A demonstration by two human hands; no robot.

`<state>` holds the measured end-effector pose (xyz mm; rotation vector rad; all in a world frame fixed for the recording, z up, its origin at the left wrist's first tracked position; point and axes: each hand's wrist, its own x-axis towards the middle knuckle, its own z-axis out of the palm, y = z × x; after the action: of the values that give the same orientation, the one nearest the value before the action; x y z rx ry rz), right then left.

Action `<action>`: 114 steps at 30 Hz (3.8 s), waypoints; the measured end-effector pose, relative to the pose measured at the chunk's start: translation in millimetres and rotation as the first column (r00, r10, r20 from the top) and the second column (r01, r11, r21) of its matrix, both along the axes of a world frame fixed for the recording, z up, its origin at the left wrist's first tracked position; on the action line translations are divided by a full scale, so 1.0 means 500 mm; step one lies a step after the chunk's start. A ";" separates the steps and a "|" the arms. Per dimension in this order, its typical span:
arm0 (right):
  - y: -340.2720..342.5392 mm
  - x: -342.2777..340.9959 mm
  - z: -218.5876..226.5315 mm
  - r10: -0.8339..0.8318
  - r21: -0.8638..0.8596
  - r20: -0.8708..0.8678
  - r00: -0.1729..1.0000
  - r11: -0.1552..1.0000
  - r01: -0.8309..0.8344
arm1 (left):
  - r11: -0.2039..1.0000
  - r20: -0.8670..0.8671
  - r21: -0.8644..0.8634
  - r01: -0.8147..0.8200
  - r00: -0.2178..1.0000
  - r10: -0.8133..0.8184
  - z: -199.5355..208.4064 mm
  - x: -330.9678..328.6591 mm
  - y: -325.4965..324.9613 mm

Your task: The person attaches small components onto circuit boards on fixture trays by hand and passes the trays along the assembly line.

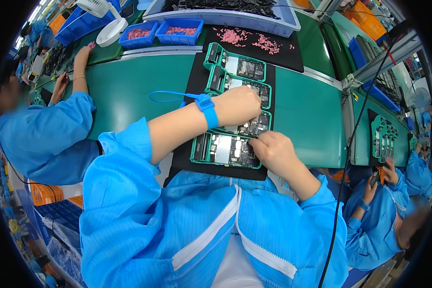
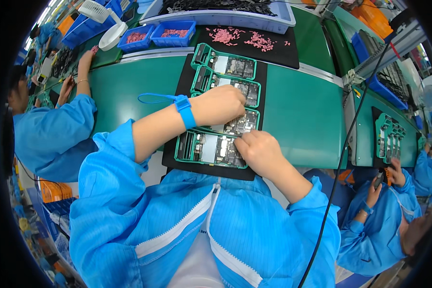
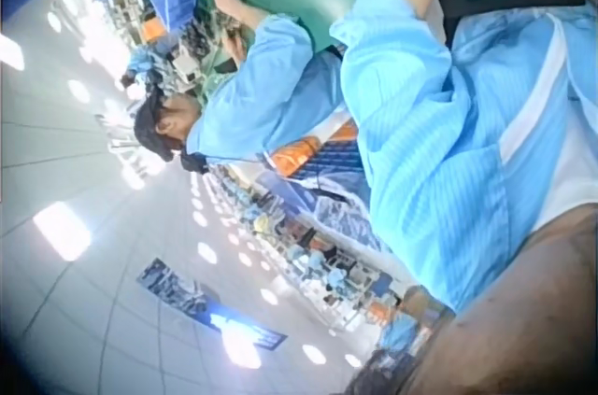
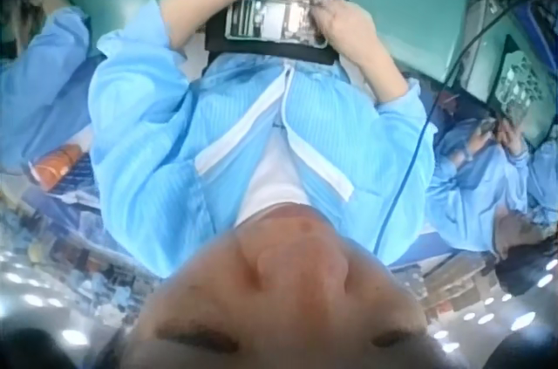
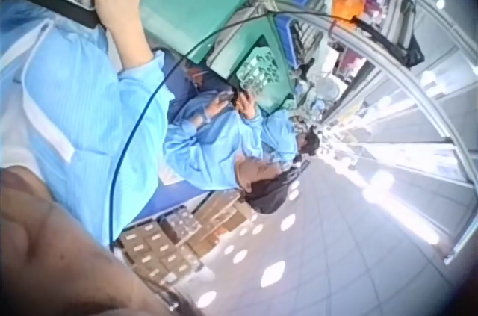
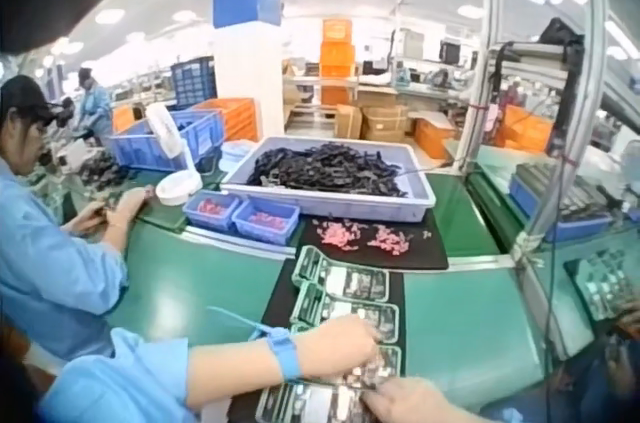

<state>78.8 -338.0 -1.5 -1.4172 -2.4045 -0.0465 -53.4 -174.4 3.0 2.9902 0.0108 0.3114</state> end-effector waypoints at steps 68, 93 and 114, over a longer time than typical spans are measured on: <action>0.234 0.172 -0.065 -0.377 -0.067 -0.277 0.884 0.925 0.373 | 0.918 -0.206 0.383 -0.105 0.959 0.196 0.029 0.118 0.159; 0.191 0.108 0.009 -0.201 -0.252 -0.374 0.905 0.961 0.110 | 0.968 -0.057 0.015 -0.252 0.966 0.252 0.005 0.025 0.166; 0.192 0.078 0.020 -0.130 -0.157 -0.099 0.987 0.981 0.113 | 0.936 -0.098 0.012 -0.352 0.931 0.352 0.005 0.016 0.153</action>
<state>117.7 -242.1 8.5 -1.5900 -2.2714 0.1821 -45.3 -98.0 5.6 2.9809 0.5631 0.1969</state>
